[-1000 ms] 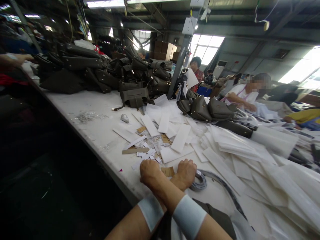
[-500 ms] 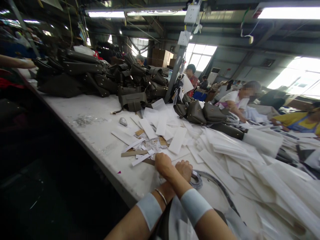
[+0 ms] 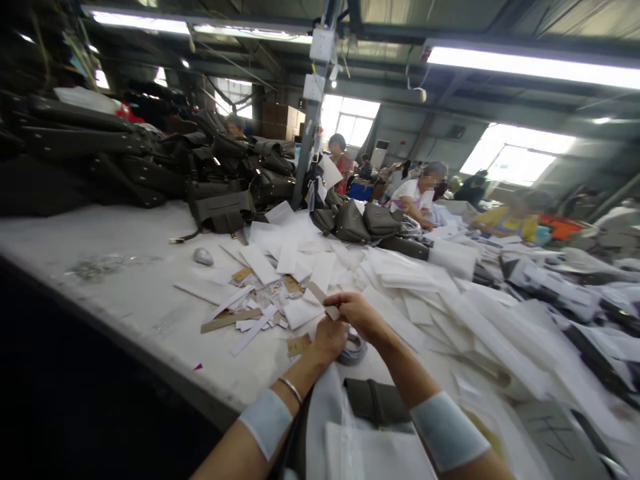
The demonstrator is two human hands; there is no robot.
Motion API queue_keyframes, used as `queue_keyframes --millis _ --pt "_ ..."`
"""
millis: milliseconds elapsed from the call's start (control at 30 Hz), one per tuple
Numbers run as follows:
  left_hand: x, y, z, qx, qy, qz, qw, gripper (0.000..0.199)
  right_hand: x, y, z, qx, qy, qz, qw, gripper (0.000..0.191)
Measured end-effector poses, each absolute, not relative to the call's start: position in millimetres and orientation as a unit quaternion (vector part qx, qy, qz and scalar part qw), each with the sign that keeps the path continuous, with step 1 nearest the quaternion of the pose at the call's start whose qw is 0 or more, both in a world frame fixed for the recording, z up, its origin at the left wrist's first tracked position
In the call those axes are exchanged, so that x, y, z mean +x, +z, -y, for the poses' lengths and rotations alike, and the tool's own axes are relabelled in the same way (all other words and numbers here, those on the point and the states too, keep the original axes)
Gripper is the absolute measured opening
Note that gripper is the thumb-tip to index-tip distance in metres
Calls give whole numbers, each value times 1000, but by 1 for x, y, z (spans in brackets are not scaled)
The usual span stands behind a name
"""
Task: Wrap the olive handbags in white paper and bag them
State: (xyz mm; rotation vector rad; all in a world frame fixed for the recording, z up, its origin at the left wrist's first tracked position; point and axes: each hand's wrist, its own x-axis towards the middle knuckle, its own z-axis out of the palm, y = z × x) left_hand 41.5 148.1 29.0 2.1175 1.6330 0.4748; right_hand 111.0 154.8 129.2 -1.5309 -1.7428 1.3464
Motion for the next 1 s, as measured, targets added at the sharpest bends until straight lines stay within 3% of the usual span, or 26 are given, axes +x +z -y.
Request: queue_keyframes --millis 167,400,533,833,1000 --pt "35 30 -147 767 161 -596 176 20 179 121 -128 -491 576 528 384 42" --pt "34 33 -149 766 145 -607 154 21 208 102 -104 -494 468 582 445 23" --pt "34 35 -151 767 134 -611 142 19 207 90 -105 -435 454 605 487 26" --pt "32 47 -150 780 136 -598 125 19 209 68 -93 -451 426 643 450 8" --pt "33 54 -144 793 149 -580 116 19 213 63 -87 -463 306 729 400 4"
